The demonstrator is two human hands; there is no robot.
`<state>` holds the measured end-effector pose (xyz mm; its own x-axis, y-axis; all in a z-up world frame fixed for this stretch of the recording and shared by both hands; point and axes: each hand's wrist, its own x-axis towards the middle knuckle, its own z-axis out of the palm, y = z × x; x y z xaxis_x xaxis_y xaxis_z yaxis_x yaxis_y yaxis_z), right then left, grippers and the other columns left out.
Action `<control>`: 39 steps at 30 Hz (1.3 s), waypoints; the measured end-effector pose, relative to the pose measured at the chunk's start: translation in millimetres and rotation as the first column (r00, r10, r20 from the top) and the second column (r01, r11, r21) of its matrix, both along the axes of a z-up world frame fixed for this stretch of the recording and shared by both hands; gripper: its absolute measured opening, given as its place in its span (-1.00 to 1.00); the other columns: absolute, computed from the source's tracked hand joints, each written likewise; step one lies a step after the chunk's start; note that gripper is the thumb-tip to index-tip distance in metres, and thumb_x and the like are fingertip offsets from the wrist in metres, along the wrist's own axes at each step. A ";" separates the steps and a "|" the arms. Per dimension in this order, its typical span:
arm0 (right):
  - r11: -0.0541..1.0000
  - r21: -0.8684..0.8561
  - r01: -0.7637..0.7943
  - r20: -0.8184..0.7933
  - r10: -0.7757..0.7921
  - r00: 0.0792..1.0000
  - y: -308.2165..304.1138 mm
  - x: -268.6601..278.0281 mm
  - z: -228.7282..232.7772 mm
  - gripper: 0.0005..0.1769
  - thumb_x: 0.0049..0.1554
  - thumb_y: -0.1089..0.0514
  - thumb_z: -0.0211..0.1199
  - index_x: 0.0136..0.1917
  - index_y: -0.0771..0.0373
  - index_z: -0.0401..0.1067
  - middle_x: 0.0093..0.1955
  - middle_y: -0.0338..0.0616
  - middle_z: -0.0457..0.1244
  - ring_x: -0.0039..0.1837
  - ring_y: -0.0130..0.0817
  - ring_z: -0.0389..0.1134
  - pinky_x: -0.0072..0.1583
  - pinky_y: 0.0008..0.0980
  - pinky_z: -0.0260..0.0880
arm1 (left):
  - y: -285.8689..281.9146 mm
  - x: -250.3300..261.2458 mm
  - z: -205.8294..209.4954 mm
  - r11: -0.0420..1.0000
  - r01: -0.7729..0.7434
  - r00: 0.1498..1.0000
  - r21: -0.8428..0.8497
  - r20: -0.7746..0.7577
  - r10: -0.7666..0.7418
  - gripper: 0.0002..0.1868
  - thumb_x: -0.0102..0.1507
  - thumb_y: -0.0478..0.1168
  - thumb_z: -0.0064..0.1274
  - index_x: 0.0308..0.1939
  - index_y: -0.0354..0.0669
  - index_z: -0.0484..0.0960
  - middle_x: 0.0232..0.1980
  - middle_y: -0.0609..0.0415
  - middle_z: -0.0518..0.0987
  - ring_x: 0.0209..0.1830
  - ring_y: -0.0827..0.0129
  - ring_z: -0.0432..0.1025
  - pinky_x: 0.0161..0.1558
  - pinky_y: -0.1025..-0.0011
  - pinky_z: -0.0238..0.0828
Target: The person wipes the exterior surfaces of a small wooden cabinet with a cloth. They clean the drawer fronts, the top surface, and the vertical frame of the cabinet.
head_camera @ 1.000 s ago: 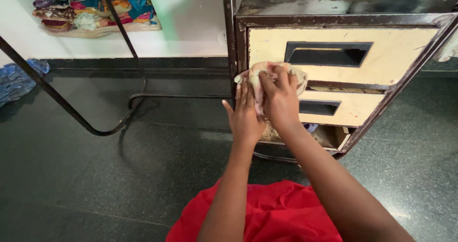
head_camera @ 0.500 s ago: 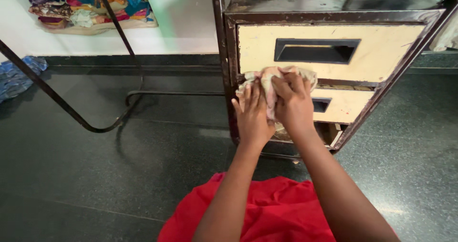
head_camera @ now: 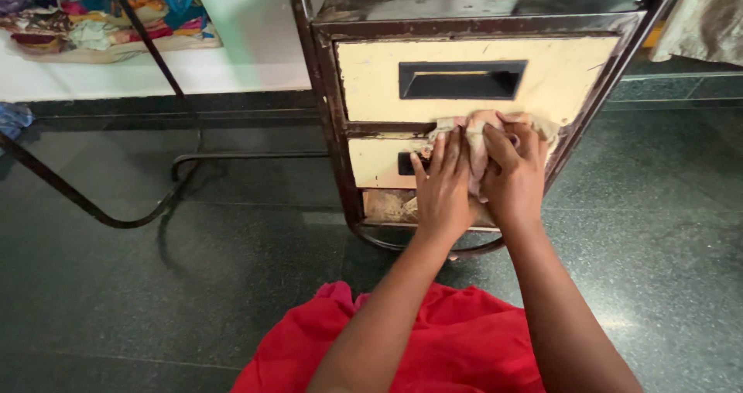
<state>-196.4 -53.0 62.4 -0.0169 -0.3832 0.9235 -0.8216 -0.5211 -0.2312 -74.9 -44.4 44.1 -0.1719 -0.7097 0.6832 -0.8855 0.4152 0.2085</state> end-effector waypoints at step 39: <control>0.970 -0.226 0.091 -0.133 -0.123 0.983 -28.9 -6.5 98.3 -0.73 0.29 0.22 0.52 0.22 0.27 0.56 0.34 0.02 0.23 0.30 0.09 0.20 0.28 0.00 0.29 | 9.0 -43.7 9.3 0.920 0.381 0.867 0.086 -0.377 -0.324 0.26 0.10 -0.05 0.31 0.67 -0.32 -0.18 0.71 -0.46 -0.15 0.75 -0.25 -0.27 0.44 -0.38 -0.06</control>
<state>-202.9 -81.9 160.8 0.0937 -0.1755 0.9800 -0.8915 -0.4530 0.0041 -118.6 -35.3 53.5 -0.2017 -0.7467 0.6338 -0.5433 0.6238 0.5620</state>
